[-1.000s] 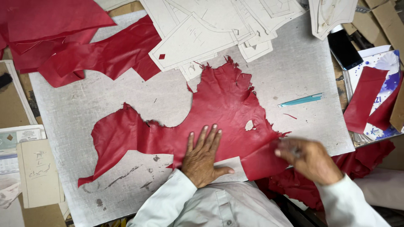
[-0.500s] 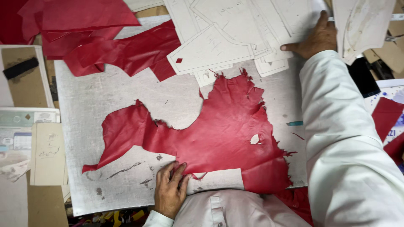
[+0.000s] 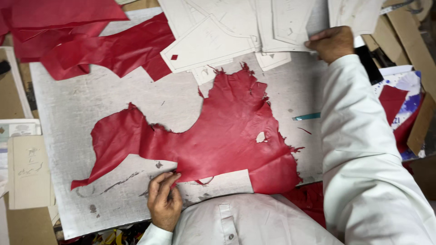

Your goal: The person uses a rotary cutter to cut a piece of red fabric on a work table. They position a paper pattern on the fabric, cut around it, and then remove the pattern to reveal the cut fabric piece.

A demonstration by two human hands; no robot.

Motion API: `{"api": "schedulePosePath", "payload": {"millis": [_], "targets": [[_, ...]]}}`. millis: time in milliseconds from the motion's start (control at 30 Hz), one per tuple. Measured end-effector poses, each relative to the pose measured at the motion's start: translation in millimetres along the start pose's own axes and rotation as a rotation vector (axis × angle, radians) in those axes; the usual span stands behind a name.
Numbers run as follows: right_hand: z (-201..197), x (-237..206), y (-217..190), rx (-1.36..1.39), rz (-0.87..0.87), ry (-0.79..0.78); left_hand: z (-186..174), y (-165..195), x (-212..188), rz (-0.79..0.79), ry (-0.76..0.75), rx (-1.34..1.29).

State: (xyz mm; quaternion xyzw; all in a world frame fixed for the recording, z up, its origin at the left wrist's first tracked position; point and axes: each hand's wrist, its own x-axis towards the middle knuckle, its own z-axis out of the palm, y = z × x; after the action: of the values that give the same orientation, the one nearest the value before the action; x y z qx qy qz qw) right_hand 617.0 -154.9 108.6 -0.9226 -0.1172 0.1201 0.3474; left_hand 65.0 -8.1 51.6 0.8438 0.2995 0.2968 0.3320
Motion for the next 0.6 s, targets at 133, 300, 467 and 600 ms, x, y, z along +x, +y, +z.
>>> {"api": "schedulePosePath", "payload": {"millis": [133, 300, 467, 600], "targets": [[30, -40, -24, -0.599, -0.007, 0.178, -18, -8, 3, 0.208, -0.031, 0.138], [63, -69, -38, -0.362, 0.045, 0.168, -47, -19, 11, 0.262, -0.126, 0.286], [82, -61, -26, -0.163, -0.194, 0.327, -60, -18, 10, 0.211, -0.092, 0.324], [51, -45, 1, -0.238, -0.416, 0.510, -55, -15, 1, 0.163, -0.058, 0.244]]}}
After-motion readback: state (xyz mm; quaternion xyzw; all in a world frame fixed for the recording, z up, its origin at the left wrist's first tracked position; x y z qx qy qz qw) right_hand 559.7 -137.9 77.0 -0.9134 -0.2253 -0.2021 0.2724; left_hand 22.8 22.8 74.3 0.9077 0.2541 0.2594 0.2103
